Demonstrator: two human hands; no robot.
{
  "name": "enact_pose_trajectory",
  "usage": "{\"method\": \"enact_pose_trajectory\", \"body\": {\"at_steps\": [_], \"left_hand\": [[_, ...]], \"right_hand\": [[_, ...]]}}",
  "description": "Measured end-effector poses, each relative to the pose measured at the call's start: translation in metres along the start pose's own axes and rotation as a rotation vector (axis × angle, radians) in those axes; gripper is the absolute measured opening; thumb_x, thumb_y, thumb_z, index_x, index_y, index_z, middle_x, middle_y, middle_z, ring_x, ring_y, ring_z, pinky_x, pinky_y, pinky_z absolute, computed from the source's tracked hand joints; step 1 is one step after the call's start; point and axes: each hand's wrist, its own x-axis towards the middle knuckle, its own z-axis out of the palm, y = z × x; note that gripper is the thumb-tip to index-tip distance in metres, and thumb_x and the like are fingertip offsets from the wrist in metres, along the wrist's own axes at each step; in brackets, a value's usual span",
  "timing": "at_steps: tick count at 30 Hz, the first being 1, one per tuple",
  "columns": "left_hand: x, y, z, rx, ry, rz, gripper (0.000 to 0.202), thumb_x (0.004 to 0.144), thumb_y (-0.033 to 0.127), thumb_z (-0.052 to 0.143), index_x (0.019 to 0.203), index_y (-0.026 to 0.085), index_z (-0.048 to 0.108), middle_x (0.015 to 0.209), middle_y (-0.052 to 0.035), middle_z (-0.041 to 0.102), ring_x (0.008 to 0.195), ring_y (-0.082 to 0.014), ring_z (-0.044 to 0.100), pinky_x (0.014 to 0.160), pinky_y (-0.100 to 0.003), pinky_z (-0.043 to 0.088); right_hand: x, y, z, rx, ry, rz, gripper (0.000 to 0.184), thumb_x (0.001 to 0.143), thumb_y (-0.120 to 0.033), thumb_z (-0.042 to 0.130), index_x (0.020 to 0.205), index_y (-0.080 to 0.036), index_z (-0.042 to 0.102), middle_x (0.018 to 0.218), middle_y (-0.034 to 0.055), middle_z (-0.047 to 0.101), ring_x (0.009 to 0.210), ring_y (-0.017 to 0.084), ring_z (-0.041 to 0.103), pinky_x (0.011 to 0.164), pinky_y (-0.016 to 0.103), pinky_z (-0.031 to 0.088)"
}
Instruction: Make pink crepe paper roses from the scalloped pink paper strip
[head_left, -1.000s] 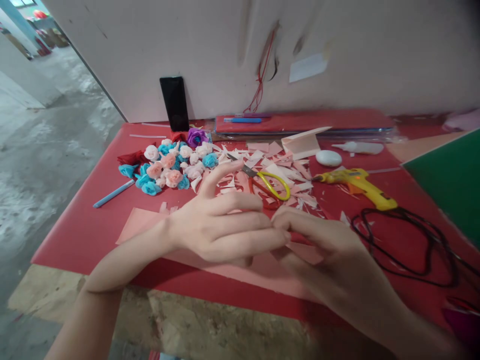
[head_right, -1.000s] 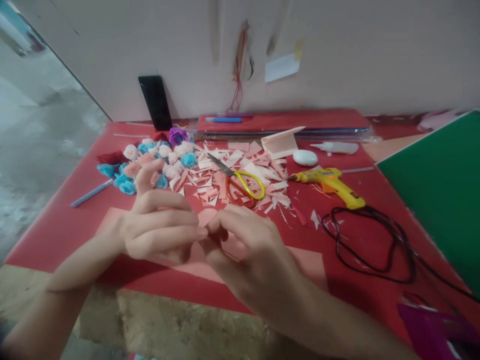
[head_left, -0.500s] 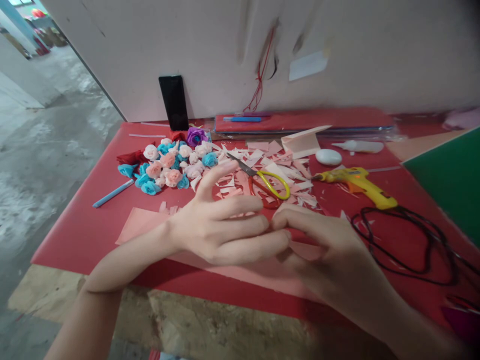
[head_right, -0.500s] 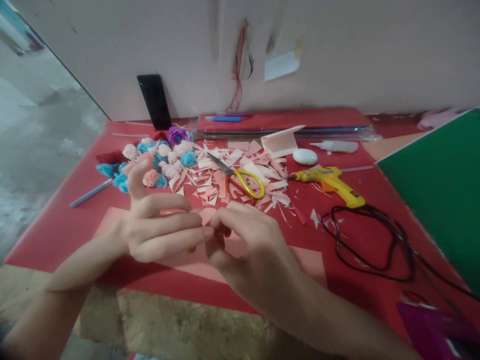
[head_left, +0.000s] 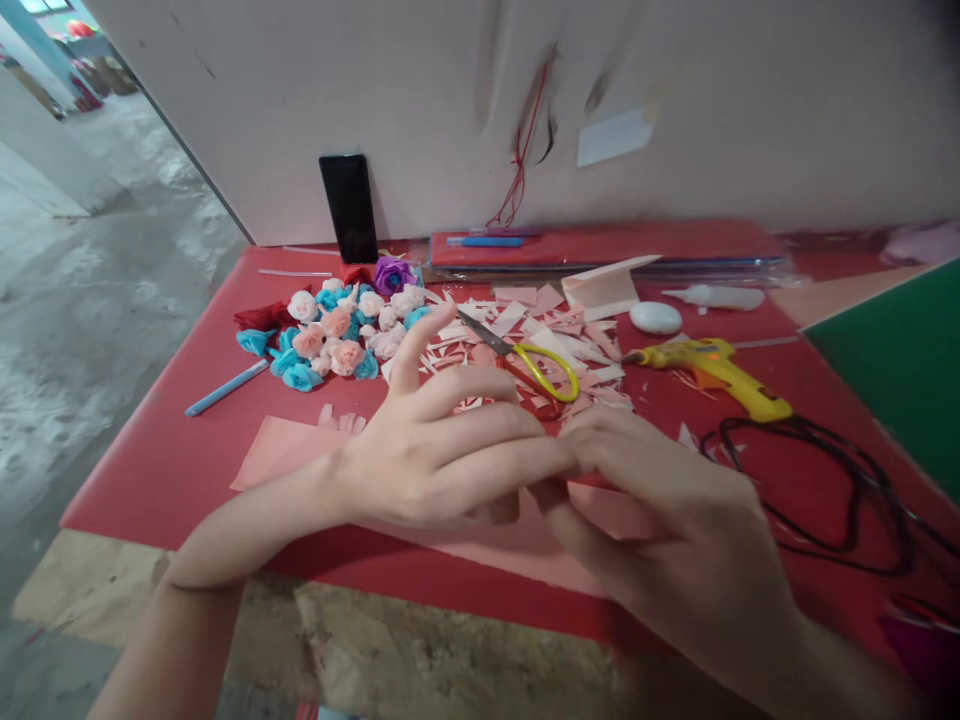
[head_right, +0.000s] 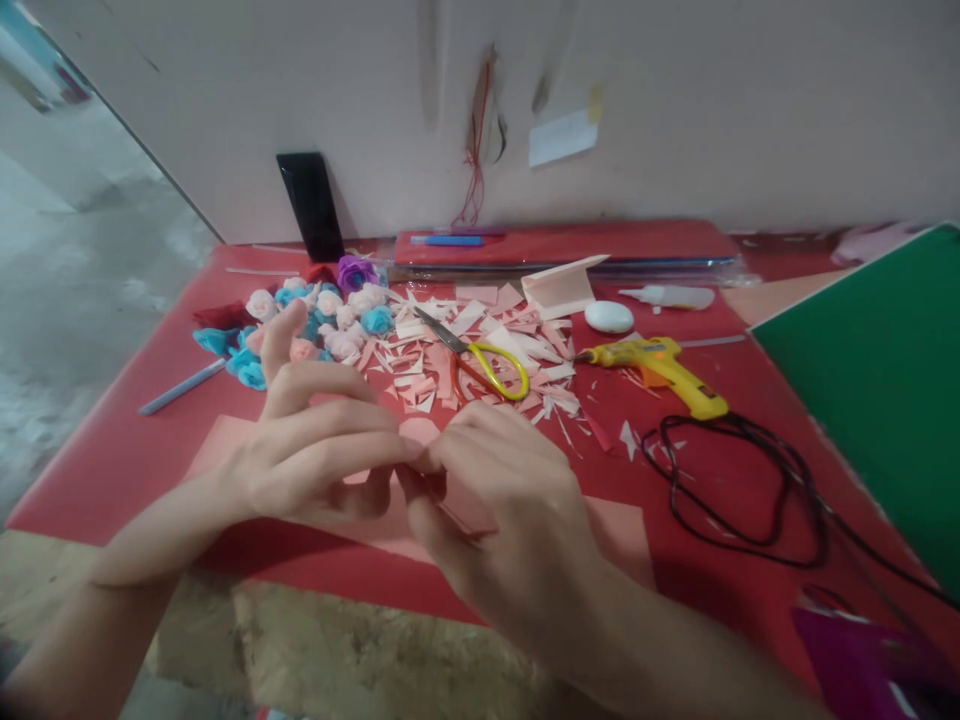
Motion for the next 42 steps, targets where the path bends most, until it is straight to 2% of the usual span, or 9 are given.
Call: {"method": "enact_pose_trajectory", "body": {"at_steps": [1,3,7,12,18,25,30,36,42], "left_hand": [[0.002,0.001,-0.001,0.093,0.046,0.198,0.02,0.073,0.017,0.055,0.087,0.029,0.061,0.068,0.008,0.062,0.08,-0.0134,0.059,0.108,-0.048,0.036],[0.006,0.003,-0.004,0.184,0.07,0.29,0.014,0.075,0.018,0.053,0.084,0.027,0.059,0.076,0.005,0.064,0.082,-0.0146,0.057,0.11,-0.049,0.033],[0.013,0.008,-0.006,0.203,0.115,0.14,0.022,0.072,0.021,0.059,0.093,0.025,0.055,0.089,0.0019,0.066,0.088,-0.018,0.057,0.111,-0.054,0.026],[0.013,0.01,-0.007,0.181,0.049,-0.034,0.035,0.072,0.031,0.06,0.105,0.024,0.05,0.089,-0.0002,0.066,0.088,-0.0211,0.059,0.11,-0.056,0.02],[0.013,0.005,-0.008,0.22,0.151,0.037,0.031,0.072,0.041,0.064,0.096,0.026,0.053,0.083,0.0001,0.063,0.086,-0.0219,0.057,0.112,-0.055,0.017],[0.014,0.006,-0.008,0.228,0.189,0.068,0.028,0.07,0.044,0.066,0.087,0.025,0.054,0.073,0.0011,0.063,0.078,-0.0213,0.056,0.11,-0.053,0.022],[0.013,0.005,-0.006,0.218,0.204,0.013,0.029,0.072,0.045,0.063,0.087,0.022,0.055,0.074,-0.002,0.064,0.081,-0.0227,0.056,0.109,-0.053,0.021],[0.008,0.002,0.003,-0.01,0.076,-0.121,0.016,0.078,0.038,0.056,0.076,0.022,0.053,0.07,-0.0006,0.063,0.078,-0.0208,0.056,0.1,-0.052,0.032],[0.004,0.005,0.013,-0.273,0.116,-0.172,0.01,0.08,0.027,0.057,0.075,0.018,0.053,0.07,-0.0016,0.064,0.074,-0.0179,0.056,0.082,-0.043,0.042]], "right_hand": [[-0.001,0.0,0.0,-0.003,0.003,-0.011,0.023,0.083,-0.018,0.047,0.061,-0.021,0.049,0.057,-0.0005,0.053,0.056,0.014,0.051,0.052,0.029,0.041],[-0.003,0.001,-0.001,0.001,0.01,-0.043,0.022,0.084,-0.017,0.048,0.063,-0.02,0.05,0.058,-0.0002,0.055,0.059,0.014,0.052,0.055,0.029,0.042],[-0.006,0.004,0.0,-0.014,0.114,-0.136,0.014,0.08,-0.009,0.053,0.076,-0.022,0.052,0.064,-0.0007,0.059,0.066,0.015,0.054,0.06,0.03,0.045],[-0.004,0.004,0.002,-0.063,0.184,-0.209,0.027,0.077,-0.005,0.057,0.092,-0.027,0.05,0.069,-0.0016,0.065,0.065,0.018,0.057,0.06,0.035,0.047],[-0.005,0.005,0.0,-0.016,0.197,-0.227,0.033,0.074,-0.002,0.061,0.097,-0.025,0.052,0.074,-0.0002,0.067,0.067,0.016,0.057,0.06,0.032,0.048],[-0.001,0.0,0.003,0.116,0.227,-0.031,0.016,0.079,-0.009,0.059,0.081,-0.025,0.058,0.072,-0.002,0.066,0.065,0.015,0.06,0.058,0.031,0.048],[0.0,0.0,0.007,0.163,0.265,-0.065,0.017,0.078,-0.007,0.059,0.079,-0.024,0.058,0.07,-0.0033,0.066,0.064,0.012,0.059,0.06,0.028,0.048],[-0.009,0.005,0.005,-0.001,0.241,-0.088,0.018,0.08,-0.009,0.057,0.084,-0.026,0.056,0.07,-0.0033,0.066,0.064,0.014,0.057,0.06,0.031,0.048],[-0.007,0.008,0.006,-0.075,0.296,-0.233,0.032,0.074,-0.002,0.062,0.095,-0.025,0.053,0.075,0.0003,0.067,0.067,0.016,0.058,0.06,0.033,0.049]]}}
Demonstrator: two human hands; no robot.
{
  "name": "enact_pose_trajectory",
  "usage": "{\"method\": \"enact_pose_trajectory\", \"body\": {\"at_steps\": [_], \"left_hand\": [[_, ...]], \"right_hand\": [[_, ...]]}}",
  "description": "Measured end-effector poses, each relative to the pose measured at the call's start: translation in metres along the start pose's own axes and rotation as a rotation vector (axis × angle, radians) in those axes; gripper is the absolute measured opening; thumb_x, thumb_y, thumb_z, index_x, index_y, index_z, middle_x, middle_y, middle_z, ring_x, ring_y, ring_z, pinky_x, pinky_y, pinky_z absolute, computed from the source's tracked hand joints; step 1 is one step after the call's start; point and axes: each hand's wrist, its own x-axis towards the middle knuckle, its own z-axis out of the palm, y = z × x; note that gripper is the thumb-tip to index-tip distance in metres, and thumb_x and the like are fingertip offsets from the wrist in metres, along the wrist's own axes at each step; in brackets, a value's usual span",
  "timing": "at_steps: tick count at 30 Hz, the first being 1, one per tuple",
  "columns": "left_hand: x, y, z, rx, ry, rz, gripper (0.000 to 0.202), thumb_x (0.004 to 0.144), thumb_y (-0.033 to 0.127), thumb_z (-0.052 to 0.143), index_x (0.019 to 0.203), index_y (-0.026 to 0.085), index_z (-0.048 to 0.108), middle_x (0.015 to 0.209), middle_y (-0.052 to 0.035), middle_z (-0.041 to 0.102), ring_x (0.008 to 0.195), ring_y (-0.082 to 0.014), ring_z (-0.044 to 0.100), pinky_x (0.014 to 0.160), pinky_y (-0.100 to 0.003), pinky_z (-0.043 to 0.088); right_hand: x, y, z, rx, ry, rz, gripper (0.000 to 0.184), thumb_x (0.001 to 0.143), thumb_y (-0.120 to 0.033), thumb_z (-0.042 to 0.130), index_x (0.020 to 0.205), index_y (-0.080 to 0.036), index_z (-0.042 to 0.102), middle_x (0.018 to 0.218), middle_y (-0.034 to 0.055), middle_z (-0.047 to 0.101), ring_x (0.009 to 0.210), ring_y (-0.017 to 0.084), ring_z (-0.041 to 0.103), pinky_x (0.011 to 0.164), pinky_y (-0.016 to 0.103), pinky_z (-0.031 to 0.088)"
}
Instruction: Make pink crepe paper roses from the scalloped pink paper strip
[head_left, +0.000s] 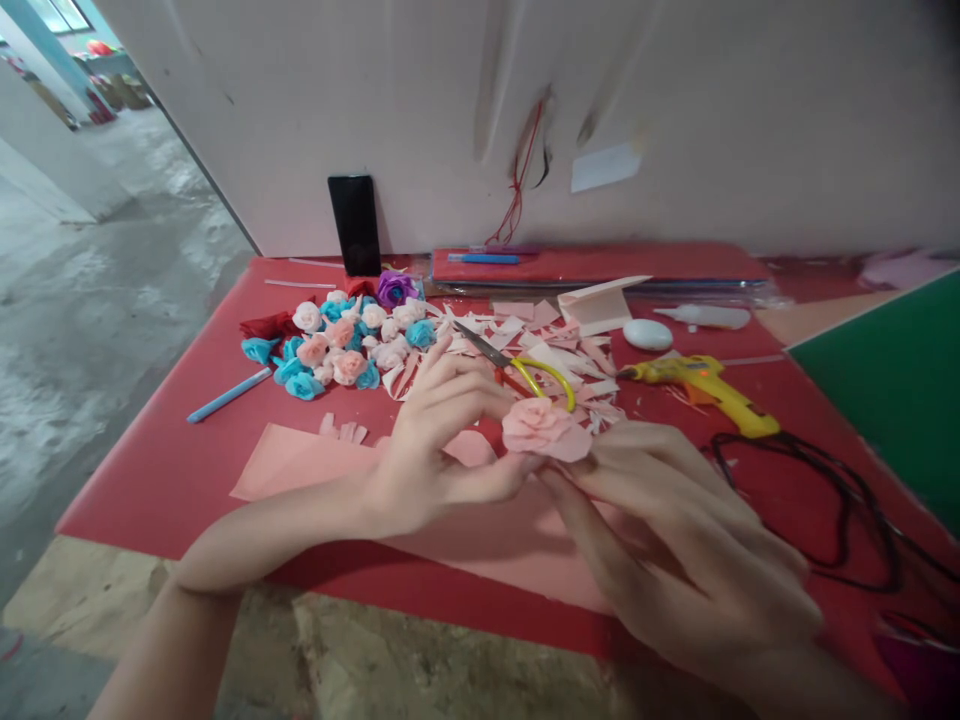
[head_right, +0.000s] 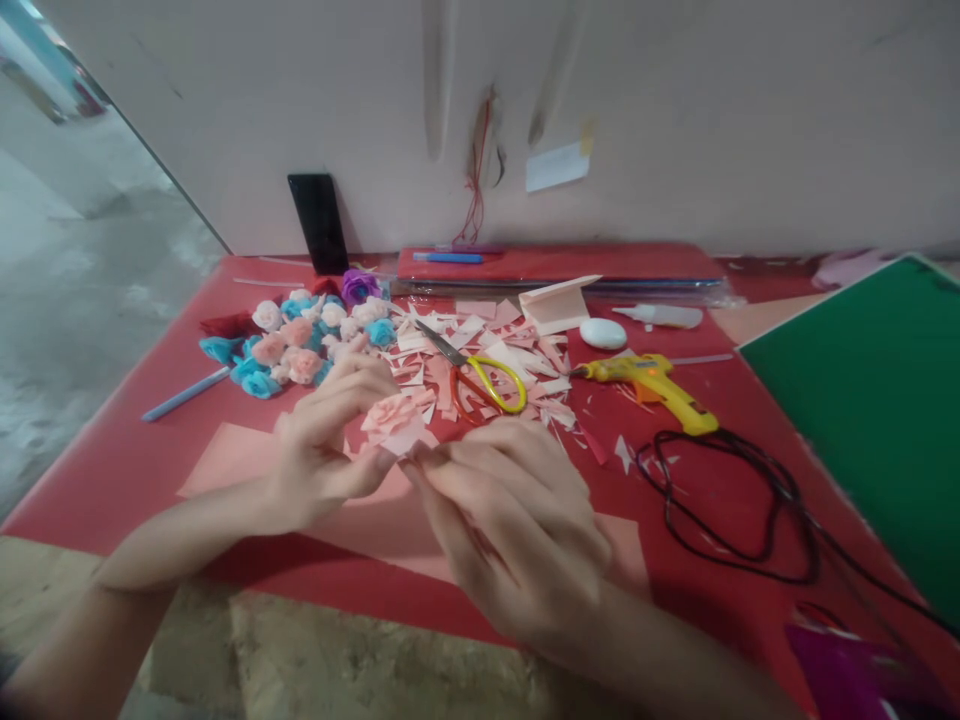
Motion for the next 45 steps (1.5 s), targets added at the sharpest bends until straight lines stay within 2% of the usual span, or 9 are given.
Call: {"method": "enact_pose_trajectory", "body": {"at_steps": [4,11,18,21,24,30,36,41,45], "left_hand": [[-0.002,0.001,0.005,-0.124,0.029,-0.098,0.013,0.083,0.028,0.056,0.076,0.017,0.054,0.07,-0.0028,0.06,0.072,-0.0153,0.053,0.071,-0.034,0.044],[-0.007,0.001,0.01,-0.264,0.075,-0.192,0.012,0.084,0.029,0.056,0.079,0.018,0.053,0.076,-0.0031,0.059,0.078,-0.0148,0.052,0.075,-0.032,0.044],[-0.007,0.001,0.009,-0.274,0.064,-0.238,0.014,0.083,0.028,0.056,0.074,0.018,0.051,0.074,-0.0023,0.056,0.078,-0.0156,0.05,0.075,-0.032,0.044],[-0.007,0.002,0.008,-0.318,0.052,-0.243,0.015,0.083,0.028,0.056,0.073,0.017,0.052,0.075,-0.0025,0.055,0.078,-0.0155,0.049,0.076,-0.033,0.043],[-0.007,0.002,0.007,-0.359,0.047,-0.214,0.014,0.082,0.026,0.057,0.073,0.017,0.053,0.075,-0.0029,0.055,0.079,-0.0157,0.049,0.078,-0.034,0.042],[-0.004,0.0,0.005,-0.359,0.01,-0.115,0.017,0.084,0.03,0.054,0.073,0.016,0.052,0.071,-0.0019,0.055,0.073,-0.0137,0.051,0.076,-0.035,0.042],[-0.003,-0.001,0.004,-0.365,-0.029,-0.054,0.022,0.084,0.037,0.054,0.076,0.017,0.053,0.07,-0.0029,0.056,0.074,-0.015,0.052,0.076,-0.036,0.046],[-0.002,-0.003,0.002,-0.397,-0.045,-0.015,0.021,0.083,0.035,0.056,0.074,0.017,0.054,0.069,-0.003,0.059,0.076,-0.0152,0.054,0.078,-0.037,0.046],[0.001,-0.002,-0.003,-0.399,-0.125,0.021,0.013,0.079,0.026,0.062,0.074,0.017,0.054,0.07,-0.0022,0.06,0.076,-0.0148,0.053,0.078,-0.035,0.048]], "right_hand": [[0.005,0.0,0.002,-0.055,0.02,-0.046,0.026,0.075,-0.004,0.062,0.092,-0.023,0.054,0.071,0.0024,0.067,0.067,0.017,0.059,0.058,0.031,0.05],[0.005,0.001,0.009,-0.104,0.045,-0.05,0.025,0.075,-0.002,0.061,0.088,-0.022,0.054,0.07,0.0049,0.07,0.065,0.018,0.062,0.061,0.034,0.051],[0.008,-0.005,0.012,0.109,0.077,0.166,0.018,0.078,-0.005,0.061,0.076,-0.023,0.056,0.067,-0.0007,0.068,0.062,0.012,0.061,0.059,0.026,0.049],[0.012,-0.006,0.01,0.283,0.033,0.371,0.016,0.077,-0.013,0.063,0.064,-0.022,0.057,0.059,-0.0025,0.063,0.058,0.011,0.059,0.055,0.022,0.048],[0.016,-0.002,0.007,0.588,-0.141,0.617,0.02,0.076,-0.019,0.063,0.057,-0.021,0.059,0.055,-0.0031,0.062,0.053,0.009,0.057,0.05,0.019,0.045],[0.008,0.013,0.006,1.124,-0.362,0.923,0.018,0.074,-0.037,0.068,0.066,-0.021,0.069,0.057,-0.0014,0.061,0.051,0.008,0.052,0.047,0.019,0.039],[0.009,0.013,0.014,1.528,-0.417,1.032,0.016,0.067,-0.037,0.075,0.064,-0.022,0.073,0.053,-0.0025,0.058,0.049,0.007,0.049,0.047,0.019,0.037],[0.008,0.013,0.018,1.65,-0.445,1.048,0.013,0.066,-0.033,0.076,0.064,-0.02,0.073,0.051,-0.0039,0.059,0.047,0.004,0.051,0.05,0.016,0.04],[0.004,0.015,0.02,1.765,-0.477,1.072,0.008,0.068,-0.028,0.075,0.065,-0.02,0.073,0.054,-0.0032,0.064,0.047,0.004,0.053,0.049,0.015,0.041]]}}
